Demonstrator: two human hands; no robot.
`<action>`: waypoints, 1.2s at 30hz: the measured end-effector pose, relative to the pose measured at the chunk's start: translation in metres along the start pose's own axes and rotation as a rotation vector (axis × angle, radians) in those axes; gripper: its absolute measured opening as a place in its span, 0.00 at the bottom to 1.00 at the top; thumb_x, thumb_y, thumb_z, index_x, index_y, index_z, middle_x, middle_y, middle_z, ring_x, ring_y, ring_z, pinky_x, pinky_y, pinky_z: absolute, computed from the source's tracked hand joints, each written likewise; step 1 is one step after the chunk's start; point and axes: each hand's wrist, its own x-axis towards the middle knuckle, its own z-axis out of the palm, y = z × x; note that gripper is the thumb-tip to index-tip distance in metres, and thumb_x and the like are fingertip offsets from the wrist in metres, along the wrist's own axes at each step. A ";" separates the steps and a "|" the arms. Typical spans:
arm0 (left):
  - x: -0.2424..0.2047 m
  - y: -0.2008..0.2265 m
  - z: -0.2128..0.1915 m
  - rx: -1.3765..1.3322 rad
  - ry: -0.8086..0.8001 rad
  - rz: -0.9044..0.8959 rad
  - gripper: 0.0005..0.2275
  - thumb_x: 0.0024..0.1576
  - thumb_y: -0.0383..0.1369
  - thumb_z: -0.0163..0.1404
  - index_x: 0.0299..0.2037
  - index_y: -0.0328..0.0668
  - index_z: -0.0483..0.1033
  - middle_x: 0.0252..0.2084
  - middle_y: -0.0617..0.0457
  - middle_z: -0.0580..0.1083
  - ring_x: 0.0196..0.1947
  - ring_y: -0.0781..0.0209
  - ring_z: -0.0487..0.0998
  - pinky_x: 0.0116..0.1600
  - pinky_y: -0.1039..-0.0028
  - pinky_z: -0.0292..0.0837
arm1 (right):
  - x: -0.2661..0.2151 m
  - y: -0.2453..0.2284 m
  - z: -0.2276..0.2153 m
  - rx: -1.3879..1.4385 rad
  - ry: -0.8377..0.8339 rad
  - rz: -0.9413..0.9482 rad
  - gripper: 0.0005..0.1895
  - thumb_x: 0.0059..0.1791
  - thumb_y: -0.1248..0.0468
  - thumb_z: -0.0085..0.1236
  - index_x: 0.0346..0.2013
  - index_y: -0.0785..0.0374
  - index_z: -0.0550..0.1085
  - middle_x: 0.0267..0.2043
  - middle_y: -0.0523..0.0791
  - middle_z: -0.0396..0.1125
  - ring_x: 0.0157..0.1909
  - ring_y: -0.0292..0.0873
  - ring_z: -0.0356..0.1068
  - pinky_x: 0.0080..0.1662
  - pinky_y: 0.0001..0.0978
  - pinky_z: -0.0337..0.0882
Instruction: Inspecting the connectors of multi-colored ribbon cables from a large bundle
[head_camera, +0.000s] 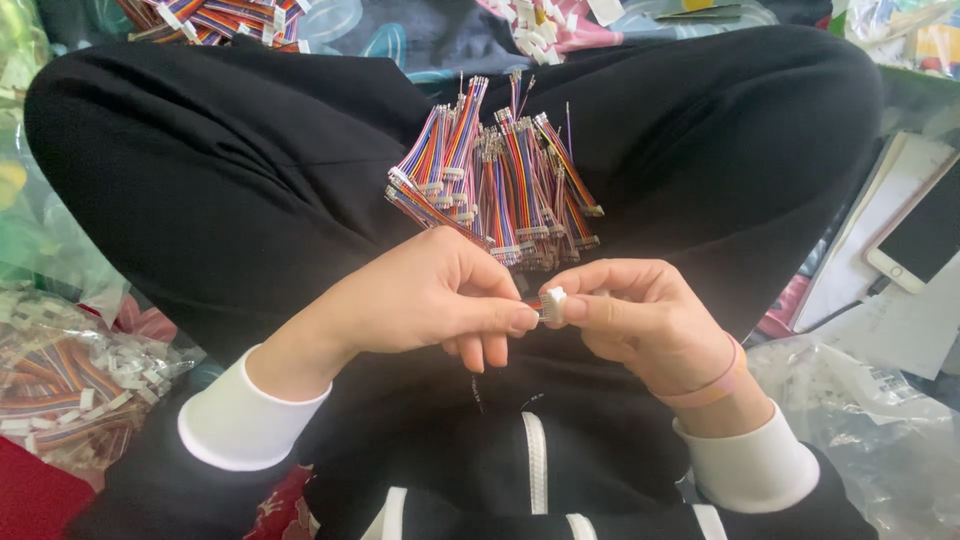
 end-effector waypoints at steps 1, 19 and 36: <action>0.000 0.000 -0.001 -0.001 0.000 -0.002 0.07 0.48 0.26 0.53 0.24 0.25 0.80 0.18 0.45 0.76 0.14 0.64 0.72 0.21 0.83 0.67 | 0.000 0.001 0.000 0.001 -0.001 0.002 0.11 0.40 0.74 0.56 0.36 0.78 0.75 0.26 0.54 0.69 0.15 0.32 0.50 0.18 0.19 0.46; 0.007 -0.001 0.000 0.380 0.063 0.163 0.07 0.47 0.30 0.53 0.23 0.36 0.81 0.17 0.55 0.77 0.14 0.72 0.75 0.21 0.87 0.67 | 0.004 -0.004 0.004 -0.125 0.077 0.043 0.09 0.41 0.74 0.55 0.34 0.77 0.73 0.24 0.54 0.68 0.13 0.30 0.48 0.16 0.17 0.43; 0.002 -0.007 -0.004 0.418 0.035 0.266 0.09 0.50 0.31 0.47 0.27 0.36 0.80 0.23 0.55 0.80 0.18 0.70 0.80 0.23 0.84 0.71 | -0.002 0.014 0.022 -0.253 0.208 -0.243 0.07 0.42 0.73 0.56 0.34 0.73 0.75 0.22 0.44 0.64 0.19 0.30 0.54 0.22 0.16 0.51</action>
